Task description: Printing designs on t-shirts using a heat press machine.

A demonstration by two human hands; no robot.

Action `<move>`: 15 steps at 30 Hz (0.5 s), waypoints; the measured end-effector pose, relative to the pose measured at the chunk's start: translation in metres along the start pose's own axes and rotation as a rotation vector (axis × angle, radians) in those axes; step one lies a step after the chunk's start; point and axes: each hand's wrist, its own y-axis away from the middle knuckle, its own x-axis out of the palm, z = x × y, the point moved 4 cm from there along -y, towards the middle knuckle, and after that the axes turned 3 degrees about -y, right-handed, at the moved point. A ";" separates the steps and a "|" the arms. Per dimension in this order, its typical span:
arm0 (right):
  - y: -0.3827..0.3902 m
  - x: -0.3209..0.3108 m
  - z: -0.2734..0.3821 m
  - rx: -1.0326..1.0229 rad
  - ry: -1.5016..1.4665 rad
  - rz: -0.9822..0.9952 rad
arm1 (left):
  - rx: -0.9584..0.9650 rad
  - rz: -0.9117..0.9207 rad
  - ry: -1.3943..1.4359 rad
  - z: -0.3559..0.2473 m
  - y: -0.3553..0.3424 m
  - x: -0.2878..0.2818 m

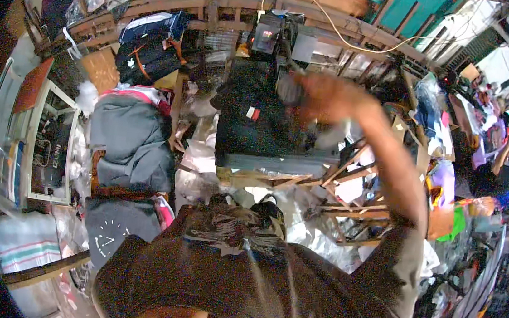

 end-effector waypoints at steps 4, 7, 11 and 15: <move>-0.007 -0.103 -0.023 -0.150 0.149 -0.177 | -0.112 0.026 0.254 0.007 -0.021 -0.002; -0.018 -0.155 -0.006 -0.077 0.241 -0.486 | -0.202 0.025 0.469 0.019 -0.039 0.010; -0.011 -0.183 -0.020 -0.009 0.513 -0.862 | -0.318 0.042 0.702 0.013 -0.035 0.017; -0.003 -0.211 -0.052 -0.167 0.535 -0.967 | -0.114 0.211 0.673 0.017 0.004 0.022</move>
